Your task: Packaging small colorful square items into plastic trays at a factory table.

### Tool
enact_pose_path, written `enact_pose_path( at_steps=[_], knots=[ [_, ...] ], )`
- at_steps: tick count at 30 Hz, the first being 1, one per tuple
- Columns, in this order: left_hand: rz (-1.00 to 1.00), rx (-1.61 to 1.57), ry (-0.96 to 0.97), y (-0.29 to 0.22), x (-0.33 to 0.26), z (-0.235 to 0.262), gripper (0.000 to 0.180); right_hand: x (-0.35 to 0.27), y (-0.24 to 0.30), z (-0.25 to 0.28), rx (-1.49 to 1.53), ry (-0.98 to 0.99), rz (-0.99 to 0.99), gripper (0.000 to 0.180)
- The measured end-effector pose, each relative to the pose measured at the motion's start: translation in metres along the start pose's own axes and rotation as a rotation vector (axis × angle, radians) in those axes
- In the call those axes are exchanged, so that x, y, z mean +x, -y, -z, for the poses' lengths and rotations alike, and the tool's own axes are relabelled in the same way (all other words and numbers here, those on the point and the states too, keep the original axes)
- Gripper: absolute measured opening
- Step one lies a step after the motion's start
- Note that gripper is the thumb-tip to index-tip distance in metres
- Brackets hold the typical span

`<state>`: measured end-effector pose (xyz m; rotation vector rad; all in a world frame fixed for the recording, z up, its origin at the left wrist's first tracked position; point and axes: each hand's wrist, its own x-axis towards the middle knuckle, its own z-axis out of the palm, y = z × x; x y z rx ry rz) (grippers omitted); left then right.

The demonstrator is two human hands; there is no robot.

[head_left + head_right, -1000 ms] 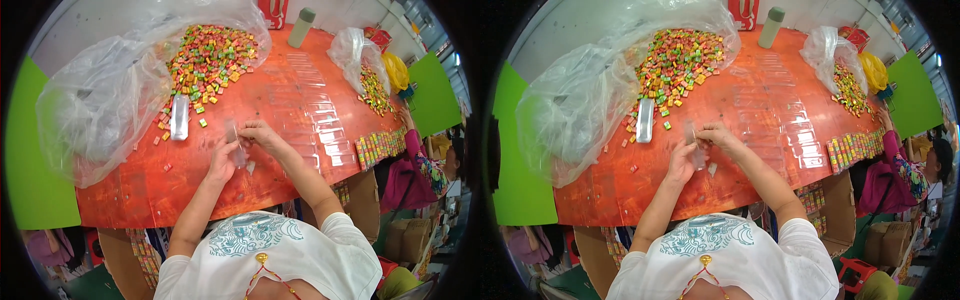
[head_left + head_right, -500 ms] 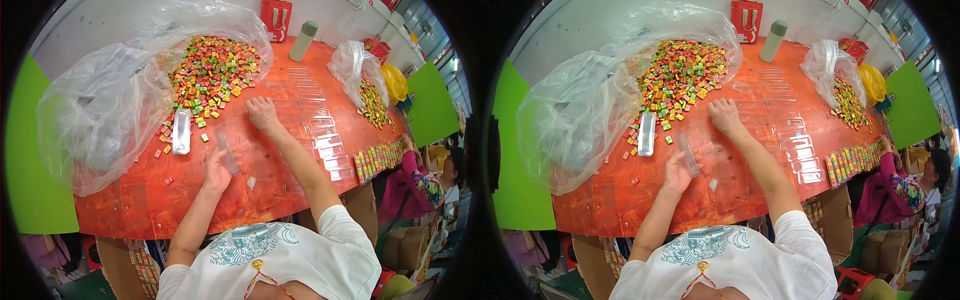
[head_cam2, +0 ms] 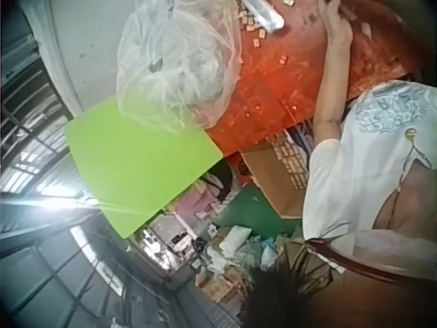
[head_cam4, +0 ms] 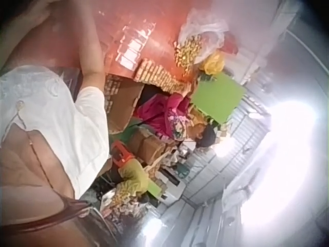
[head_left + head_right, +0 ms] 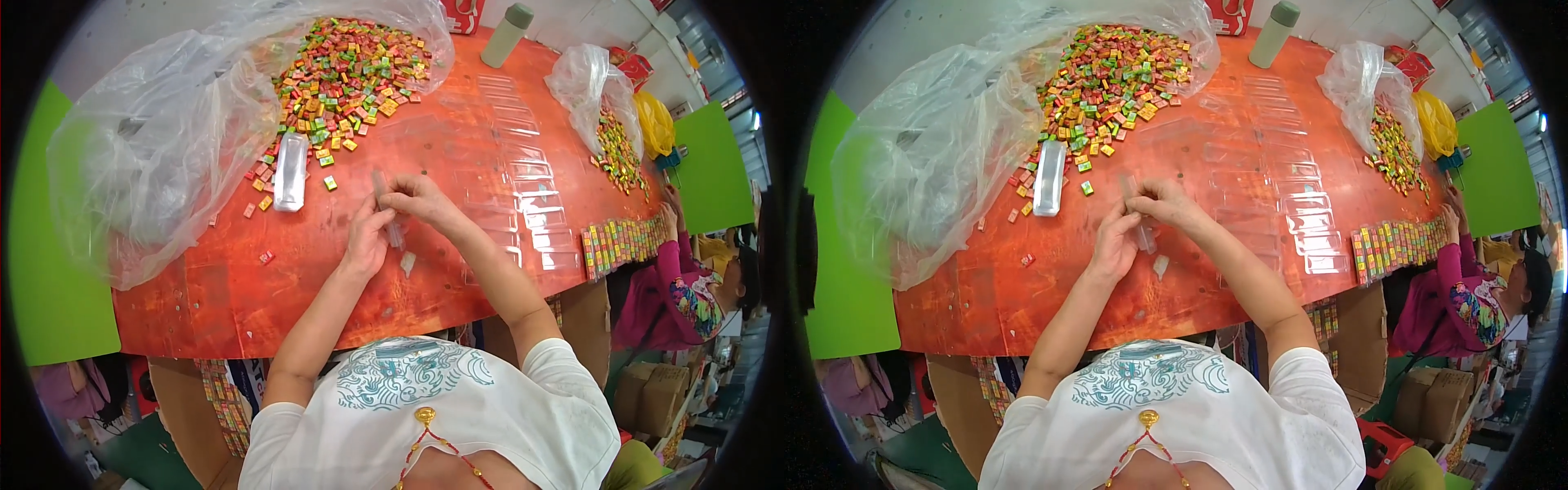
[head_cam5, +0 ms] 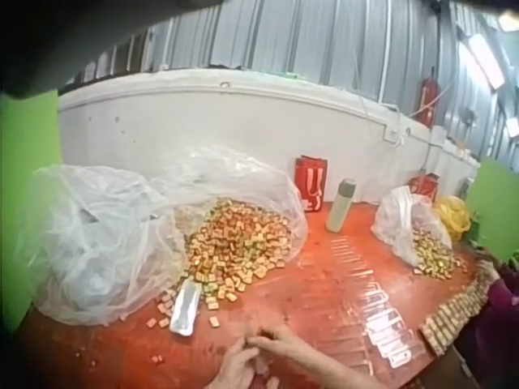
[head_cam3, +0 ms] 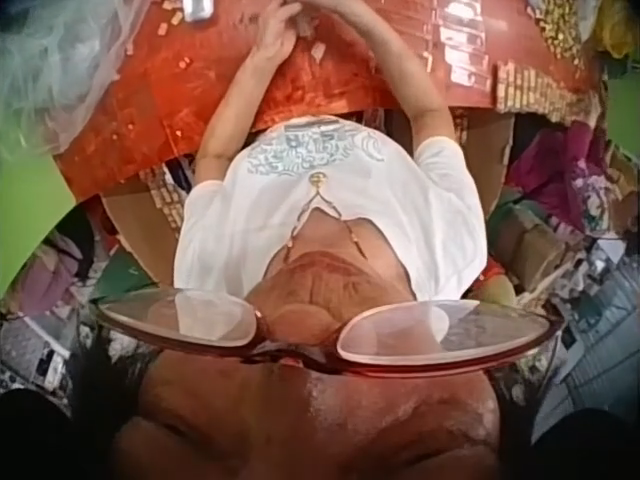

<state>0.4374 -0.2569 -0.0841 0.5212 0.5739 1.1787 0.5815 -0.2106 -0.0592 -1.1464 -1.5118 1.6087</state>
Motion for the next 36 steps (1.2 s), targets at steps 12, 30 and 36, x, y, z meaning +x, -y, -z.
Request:
enact_pose_path(
  at_steps=[12, 30, 36],
  knots=[
    [0.050, -0.018, 0.117, 0.002, -0.016, 0.009, 0.031, -0.019, 0.003, -0.005, 0.137, 0.013, -0.083, 0.017],
    [0.111, -0.210, 0.011, -0.002, -0.013, 0.036, 0.029, 0.002, -0.004, 0.024, -0.152, -0.400, 0.185, 0.010],
    [0.029, -0.140, -0.055, -0.004, -0.020, 0.030, 0.031, 0.030, -0.010, 0.032, -1.580, -0.415, 0.679, 0.004]
  ],
)
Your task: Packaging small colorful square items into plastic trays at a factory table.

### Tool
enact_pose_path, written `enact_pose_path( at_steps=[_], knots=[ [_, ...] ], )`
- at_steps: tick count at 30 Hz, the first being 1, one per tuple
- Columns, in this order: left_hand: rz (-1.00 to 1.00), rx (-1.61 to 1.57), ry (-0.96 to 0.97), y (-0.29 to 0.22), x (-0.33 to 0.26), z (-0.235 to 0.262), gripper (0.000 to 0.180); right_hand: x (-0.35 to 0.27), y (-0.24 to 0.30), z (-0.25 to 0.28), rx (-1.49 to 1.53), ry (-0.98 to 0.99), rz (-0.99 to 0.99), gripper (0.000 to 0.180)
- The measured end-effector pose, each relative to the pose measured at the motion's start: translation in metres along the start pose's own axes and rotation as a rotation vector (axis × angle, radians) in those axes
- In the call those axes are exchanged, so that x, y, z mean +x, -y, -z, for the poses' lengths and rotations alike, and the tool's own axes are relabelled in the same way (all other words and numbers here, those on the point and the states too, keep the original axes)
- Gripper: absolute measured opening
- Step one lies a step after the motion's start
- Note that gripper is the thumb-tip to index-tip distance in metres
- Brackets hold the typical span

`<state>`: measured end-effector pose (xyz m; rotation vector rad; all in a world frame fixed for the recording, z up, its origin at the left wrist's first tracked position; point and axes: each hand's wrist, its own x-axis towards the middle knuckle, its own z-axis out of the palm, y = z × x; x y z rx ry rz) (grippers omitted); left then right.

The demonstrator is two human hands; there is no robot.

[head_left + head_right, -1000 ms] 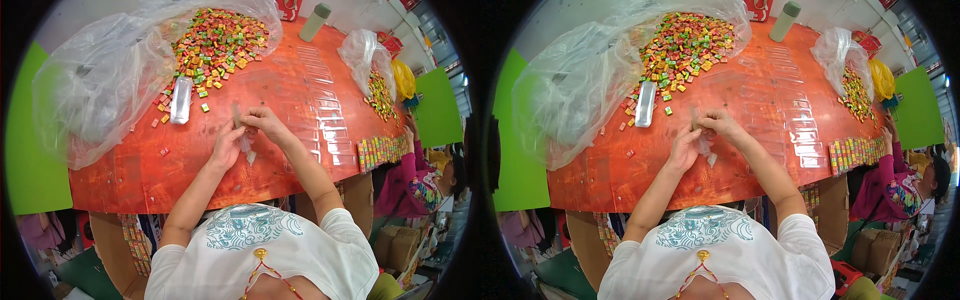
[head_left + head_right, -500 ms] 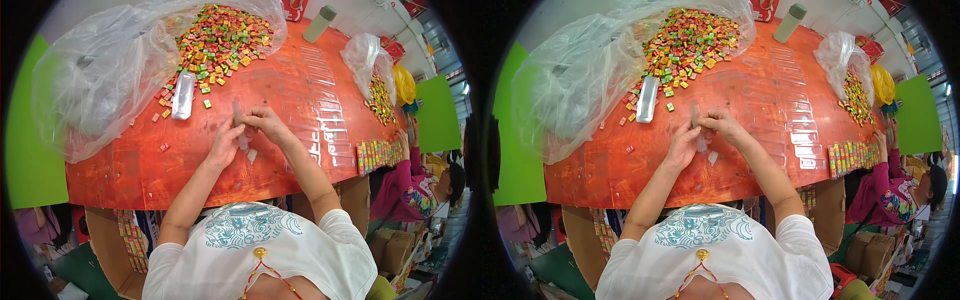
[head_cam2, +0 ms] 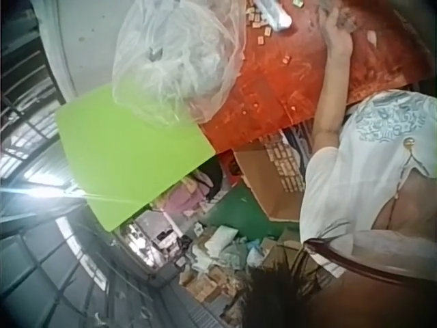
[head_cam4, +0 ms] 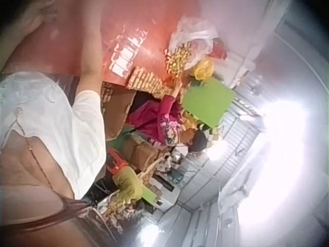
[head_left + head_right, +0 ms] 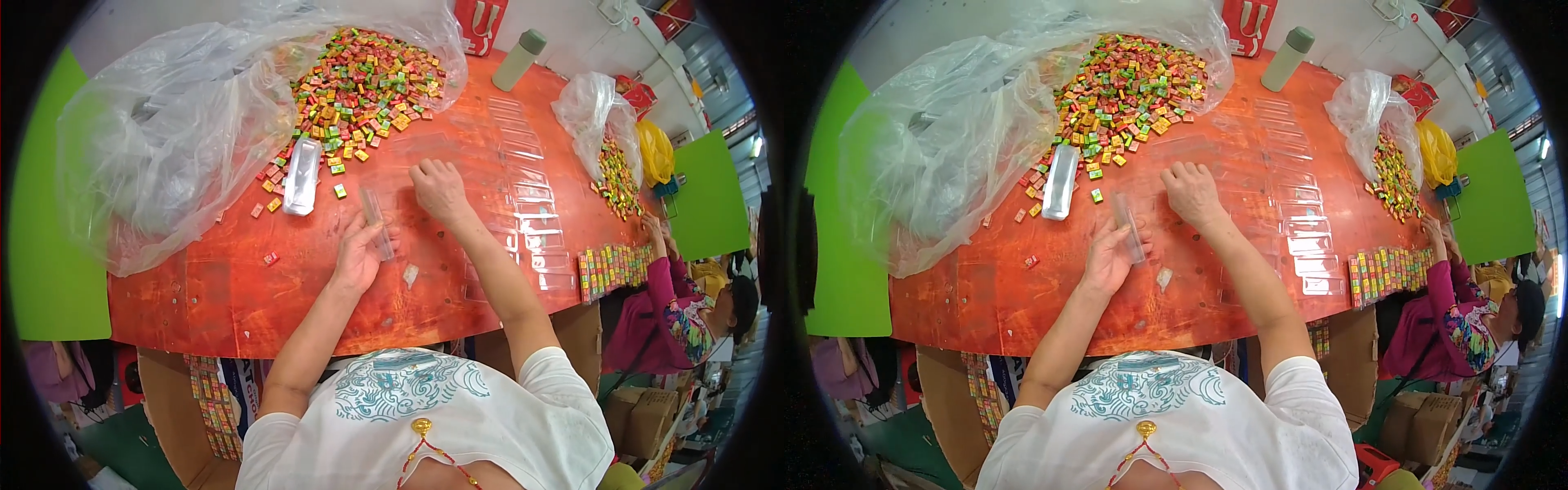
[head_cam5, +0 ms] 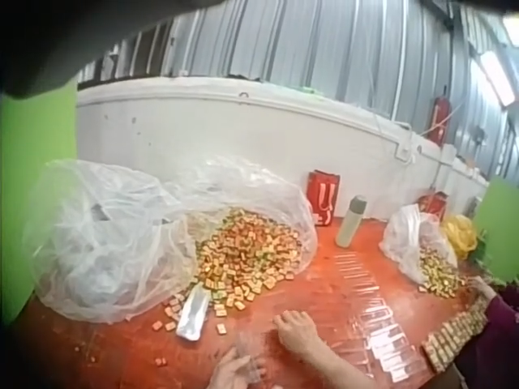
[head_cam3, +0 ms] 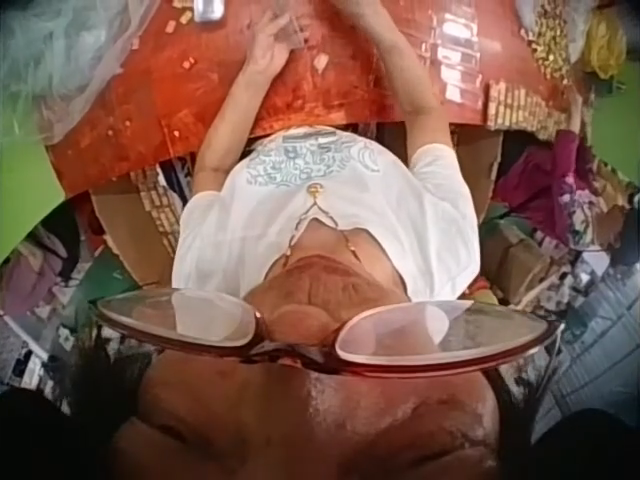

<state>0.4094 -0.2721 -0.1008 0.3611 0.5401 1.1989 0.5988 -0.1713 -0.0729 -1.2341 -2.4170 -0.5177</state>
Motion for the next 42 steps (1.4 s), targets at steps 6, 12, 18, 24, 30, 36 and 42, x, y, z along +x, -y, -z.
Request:
enact_pose_path(
  at_steps=[6, 12, 18, 24, 30, 36, 42],
  knots=[
    [0.000, 0.078, 0.005, 0.003, -0.004, -0.002, 0.033, -0.010, 0.002, -0.011, -0.041, -0.019, -0.166, 0.011],
    [0.011, 0.092, 0.007, 0.010, -0.005, -0.013, 0.043, -0.021, 0.052, 0.033, 1.382, 0.341, -0.617, 0.024],
    [-0.039, 0.160, 0.026, 0.011, -0.012, -0.018, 0.048, -0.029, 0.055, 0.049, 1.623, 0.467, -0.666, 0.017],
    [0.076, 0.058, 0.152, 0.008, -0.020, -0.021, 0.045, -0.036, 0.048, 0.054, 1.712, 0.475, -0.716, 0.016],
    [0.166, -0.089, 0.118, 0.003, -0.018, -0.008, 0.039, -0.038, 0.030, 0.050, 1.700, 0.372, -0.843, 0.016],
    [0.083, -0.101, 0.057, 0.003, -0.016, 0.005, 0.037, -0.024, 0.011, 0.044, 1.308, 0.039, -0.859, 0.013],
    [0.084, -0.097, 0.047, 0.003, -0.020, -0.001, 0.038, -0.025, 0.014, 0.013, 0.050, 0.034, -0.083, 0.005]
  ],
)
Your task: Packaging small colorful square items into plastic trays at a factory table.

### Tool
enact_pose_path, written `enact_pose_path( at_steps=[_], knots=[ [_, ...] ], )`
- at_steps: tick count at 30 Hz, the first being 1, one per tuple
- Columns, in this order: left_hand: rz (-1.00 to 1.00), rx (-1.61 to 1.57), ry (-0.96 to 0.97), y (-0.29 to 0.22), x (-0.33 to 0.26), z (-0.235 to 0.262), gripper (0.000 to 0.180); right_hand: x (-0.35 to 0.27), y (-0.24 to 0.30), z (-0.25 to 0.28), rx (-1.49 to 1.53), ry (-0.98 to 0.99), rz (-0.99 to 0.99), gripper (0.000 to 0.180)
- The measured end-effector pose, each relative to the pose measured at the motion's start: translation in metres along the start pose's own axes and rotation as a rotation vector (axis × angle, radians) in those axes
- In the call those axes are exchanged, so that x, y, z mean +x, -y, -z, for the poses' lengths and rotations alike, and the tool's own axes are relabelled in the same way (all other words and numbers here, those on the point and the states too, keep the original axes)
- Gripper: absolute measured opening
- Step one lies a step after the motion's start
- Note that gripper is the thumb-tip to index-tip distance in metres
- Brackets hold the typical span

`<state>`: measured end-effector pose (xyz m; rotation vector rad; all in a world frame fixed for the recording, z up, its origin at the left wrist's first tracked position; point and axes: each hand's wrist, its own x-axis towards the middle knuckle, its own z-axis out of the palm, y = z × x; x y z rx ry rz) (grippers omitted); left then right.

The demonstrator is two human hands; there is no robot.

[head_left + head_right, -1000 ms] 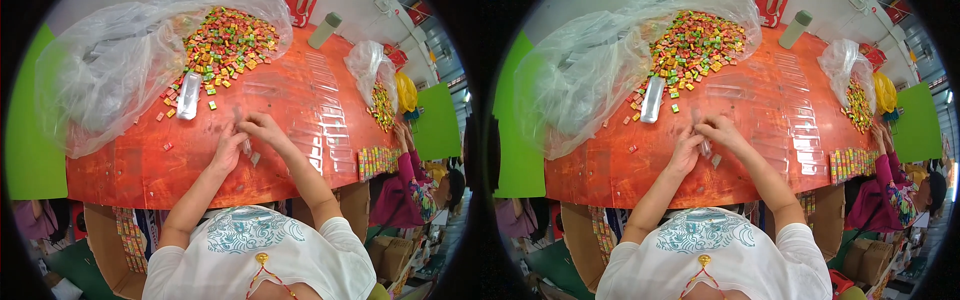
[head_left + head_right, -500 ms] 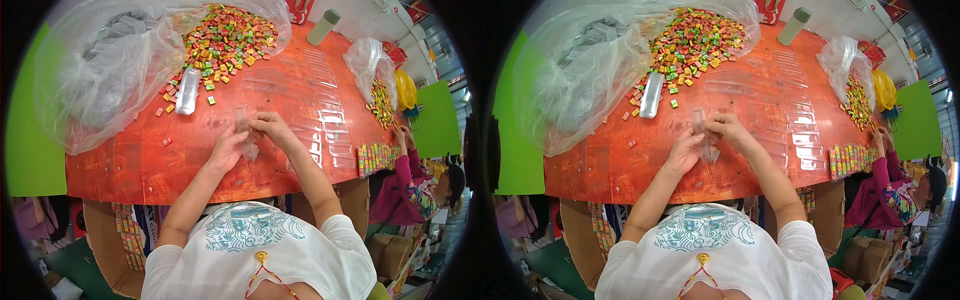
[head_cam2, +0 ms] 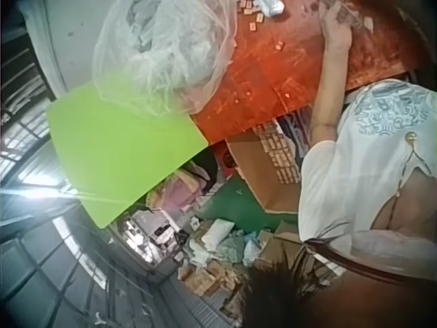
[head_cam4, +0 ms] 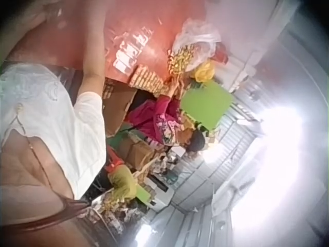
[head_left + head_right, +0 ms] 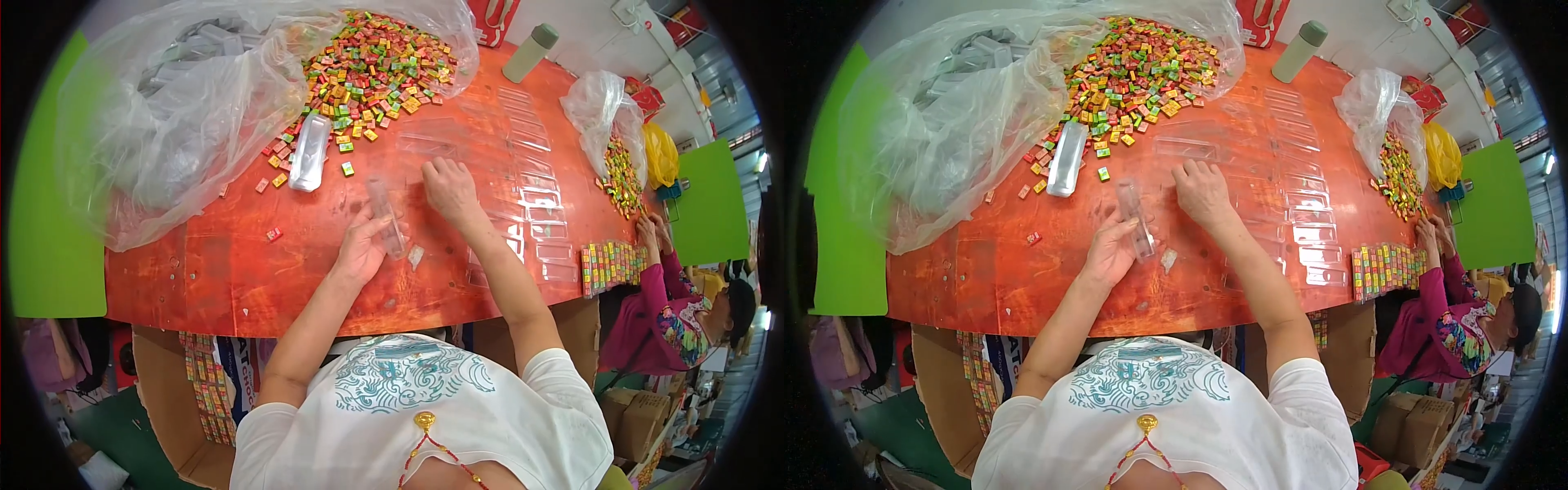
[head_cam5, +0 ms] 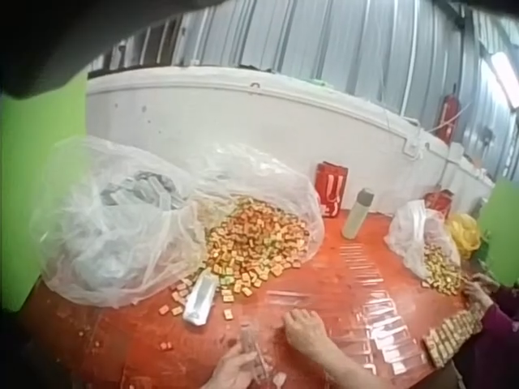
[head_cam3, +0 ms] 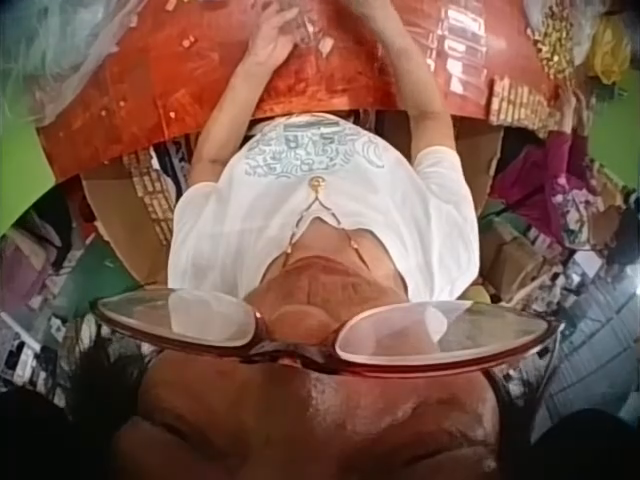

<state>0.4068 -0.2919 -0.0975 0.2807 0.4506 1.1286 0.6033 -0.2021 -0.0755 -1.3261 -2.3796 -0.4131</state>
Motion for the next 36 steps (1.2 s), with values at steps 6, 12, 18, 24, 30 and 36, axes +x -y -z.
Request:
enact_pose_path(
  at_steps=[6, 12, 18, 24, 30, 36],
  knots=[
    [-0.029, 0.104, -0.042, 0.005, -0.007, -0.005, 0.042, -0.005, 0.020, 0.013, 0.144, -0.004, -0.061, 0.013],
    [-0.130, 0.238, 0.014, 0.011, -0.006, -0.018, 0.044, -0.012, 0.052, 0.032, 1.536, 0.425, -0.507, 0.013],
    [-0.065, 0.187, 0.076, 0.012, -0.012, -0.021, 0.042, -0.020, 0.043, 0.045, 1.668, 0.499, -0.570, 0.011],
    [-0.048, 0.027, -0.061, 0.008, -0.011, 0.018, 0.023, -0.024, 0.013, 0.044, 1.018, -0.024, -0.620, 0.011],
    [-0.093, 0.049, -0.069, 0.009, -0.012, 0.014, 0.030, -0.036, 0.026, 0.029, 0.055, -0.036, 0.063, 0.010],
    [-0.096, 0.153, -0.059, 0.015, -0.018, -0.006, 0.035, -0.037, 0.032, 0.028, 0.428, 0.052, -0.205, 0.014]
  ],
)
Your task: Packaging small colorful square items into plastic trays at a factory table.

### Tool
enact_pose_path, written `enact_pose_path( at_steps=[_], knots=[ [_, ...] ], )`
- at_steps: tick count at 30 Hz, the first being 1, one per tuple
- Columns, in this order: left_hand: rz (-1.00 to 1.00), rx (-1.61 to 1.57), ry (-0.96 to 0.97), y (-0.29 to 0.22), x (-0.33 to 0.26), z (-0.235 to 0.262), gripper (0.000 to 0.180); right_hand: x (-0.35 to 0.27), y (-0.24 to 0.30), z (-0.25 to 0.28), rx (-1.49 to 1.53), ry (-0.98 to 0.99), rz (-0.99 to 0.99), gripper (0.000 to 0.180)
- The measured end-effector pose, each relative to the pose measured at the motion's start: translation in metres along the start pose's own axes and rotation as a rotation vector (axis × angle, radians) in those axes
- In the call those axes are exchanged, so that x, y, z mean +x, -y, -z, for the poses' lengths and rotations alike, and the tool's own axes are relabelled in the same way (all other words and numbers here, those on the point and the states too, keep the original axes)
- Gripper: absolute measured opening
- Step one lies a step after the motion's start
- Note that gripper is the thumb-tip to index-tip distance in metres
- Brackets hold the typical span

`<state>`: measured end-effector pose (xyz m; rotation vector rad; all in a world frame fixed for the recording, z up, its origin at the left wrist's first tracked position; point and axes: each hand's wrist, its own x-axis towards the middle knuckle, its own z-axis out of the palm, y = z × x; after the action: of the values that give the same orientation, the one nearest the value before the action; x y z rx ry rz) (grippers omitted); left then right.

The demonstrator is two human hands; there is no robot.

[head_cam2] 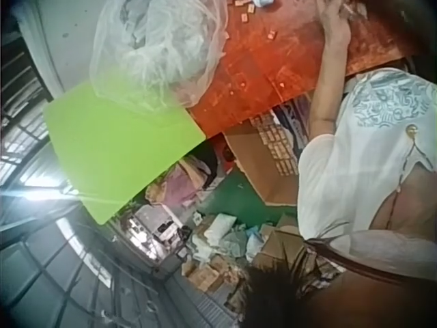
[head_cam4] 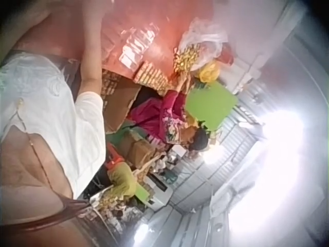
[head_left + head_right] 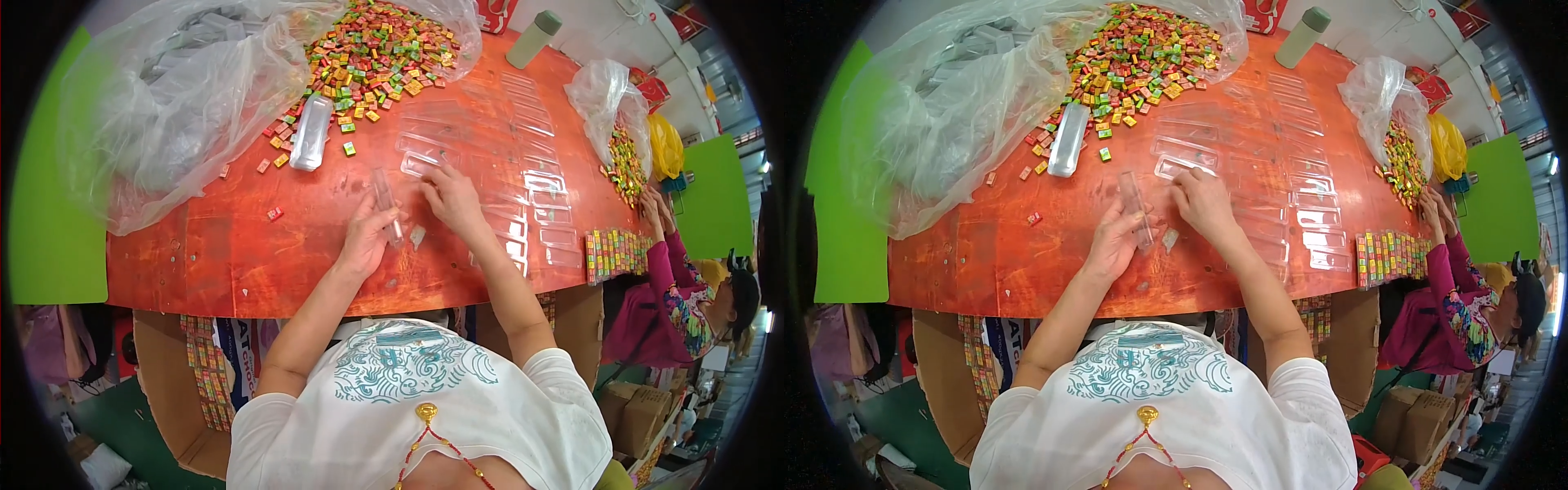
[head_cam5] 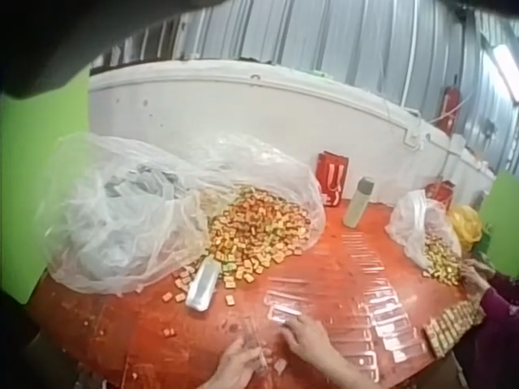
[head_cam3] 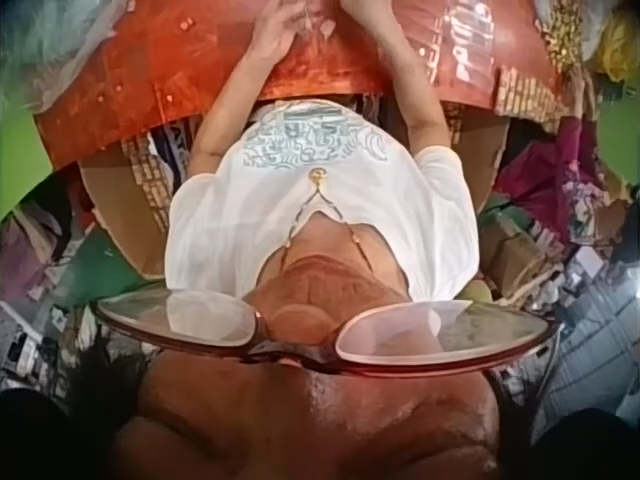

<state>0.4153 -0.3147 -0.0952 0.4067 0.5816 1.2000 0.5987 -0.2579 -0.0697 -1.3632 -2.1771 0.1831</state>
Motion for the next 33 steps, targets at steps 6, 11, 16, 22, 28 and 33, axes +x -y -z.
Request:
enact_pose_path(
  at_steps=[6, 11, 16, 22, 28, 33],
  knots=[
    [-0.022, 0.136, 0.138, 0.005, -0.001, -0.004, 0.040, -0.004, 0.036, -0.001, 0.905, 0.367, -0.350, 0.016],
    [0.013, 0.055, 0.097, 0.001, -0.009, -0.021, 0.037, -0.012, 0.034, -0.001, 1.143, 0.316, -0.445, 0.015],
    [0.115, -0.141, 0.085, -0.001, -0.006, 0.012, 0.026, -0.012, 0.009, 0.026, 1.234, 0.227, -0.495, 0.009],
    [0.012, -0.139, 0.006, -0.014, -0.009, 0.029, 0.029, -0.018, 0.019, 0.038, 0.100, -0.234, -0.026, 0.007],
    [0.033, -0.101, 0.047, -0.005, -0.015, 0.019, 0.036, -0.036, 0.017, 0.007, -0.462, 0.051, 0.163, 0.008],
    [0.036, 0.050, 0.063, 0.001, -0.021, 0.005, 0.043, -0.024, 0.055, 0.023, 0.589, 0.226, -0.318, 0.018]
  ],
)
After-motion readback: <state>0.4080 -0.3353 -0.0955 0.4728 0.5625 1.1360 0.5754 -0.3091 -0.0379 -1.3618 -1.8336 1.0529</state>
